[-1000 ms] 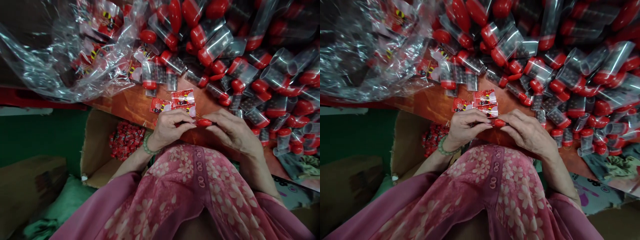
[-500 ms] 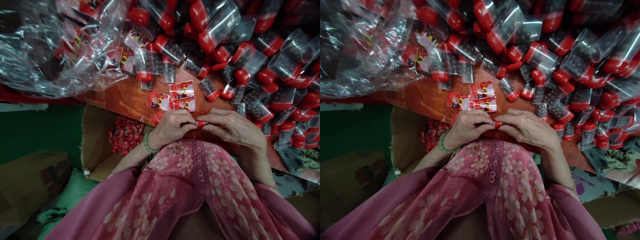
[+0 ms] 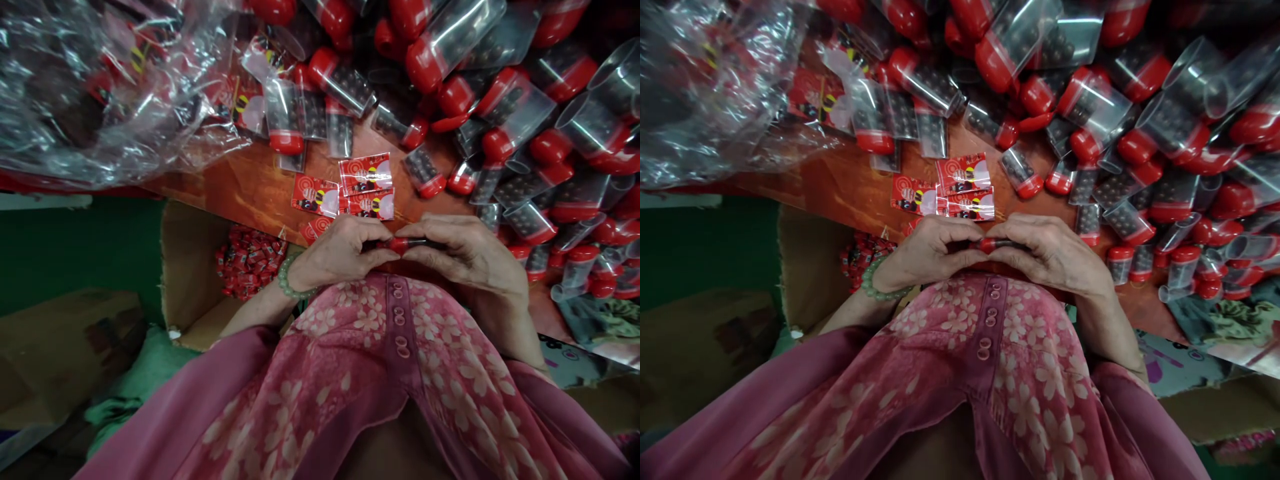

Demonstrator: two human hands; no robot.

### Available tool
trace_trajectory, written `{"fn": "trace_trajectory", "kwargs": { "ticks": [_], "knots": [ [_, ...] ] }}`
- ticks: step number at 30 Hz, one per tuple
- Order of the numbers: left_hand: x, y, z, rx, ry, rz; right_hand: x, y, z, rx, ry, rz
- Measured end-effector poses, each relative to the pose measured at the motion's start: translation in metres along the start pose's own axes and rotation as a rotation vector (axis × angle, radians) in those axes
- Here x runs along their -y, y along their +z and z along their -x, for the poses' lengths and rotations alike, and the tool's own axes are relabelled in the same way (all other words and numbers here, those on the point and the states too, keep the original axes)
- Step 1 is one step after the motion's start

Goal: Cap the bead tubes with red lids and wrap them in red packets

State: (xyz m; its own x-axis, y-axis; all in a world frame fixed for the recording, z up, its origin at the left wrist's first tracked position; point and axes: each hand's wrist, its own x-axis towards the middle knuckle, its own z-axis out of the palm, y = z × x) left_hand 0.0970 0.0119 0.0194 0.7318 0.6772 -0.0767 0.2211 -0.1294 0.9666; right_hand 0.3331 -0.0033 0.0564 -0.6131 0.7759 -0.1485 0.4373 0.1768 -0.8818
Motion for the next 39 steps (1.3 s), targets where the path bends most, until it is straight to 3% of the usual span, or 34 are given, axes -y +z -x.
{"fn": "trace_trajectory", "kwargs": {
  "ticks": [4, 12, 16, 20, 23, 27, 30, 36, 39],
  "knots": [
    [-0.003, -0.004, -0.004, 0.103, -0.015, -0.057, 0.001, 0.007, 0.002, 0.002, 0.060, -0.030],
    [-0.003, -0.006, -0.003, 0.026, -0.041, -0.056, -0.004, 0.010, 0.017, -0.080, 0.170, -0.188],
    [-0.007, -0.006, -0.003, 0.047, 0.029, -0.140, -0.004, 0.008, 0.030, -0.146, 0.242, -0.174],
    [-0.011, 0.002, -0.003, 0.022, 0.116, -0.243, 0.003, 0.005, 0.034, -0.156, 0.171, -0.096],
    [-0.012, 0.005, -0.004, 0.026, 0.129, -0.200, 0.004, 0.006, 0.036, -0.185, 0.137, -0.145],
    [-0.010, 0.002, -0.004, -0.058, 0.107, -0.108, -0.003, 0.018, 0.040, -0.313, 0.277, -0.270],
    [-0.006, 0.002, -0.003, -0.078, 0.089, -0.104, -0.006, 0.025, 0.042, -0.375, 0.335, -0.244],
    [0.001, 0.015, 0.000, -0.200, 0.089, -0.066, -0.002, 0.019, 0.043, -0.301, 0.281, -0.116],
    [0.001, 0.018, 0.001, -0.183, 0.095, -0.016, -0.003, 0.014, 0.044, -0.259, 0.255, -0.116]
  ]
}}
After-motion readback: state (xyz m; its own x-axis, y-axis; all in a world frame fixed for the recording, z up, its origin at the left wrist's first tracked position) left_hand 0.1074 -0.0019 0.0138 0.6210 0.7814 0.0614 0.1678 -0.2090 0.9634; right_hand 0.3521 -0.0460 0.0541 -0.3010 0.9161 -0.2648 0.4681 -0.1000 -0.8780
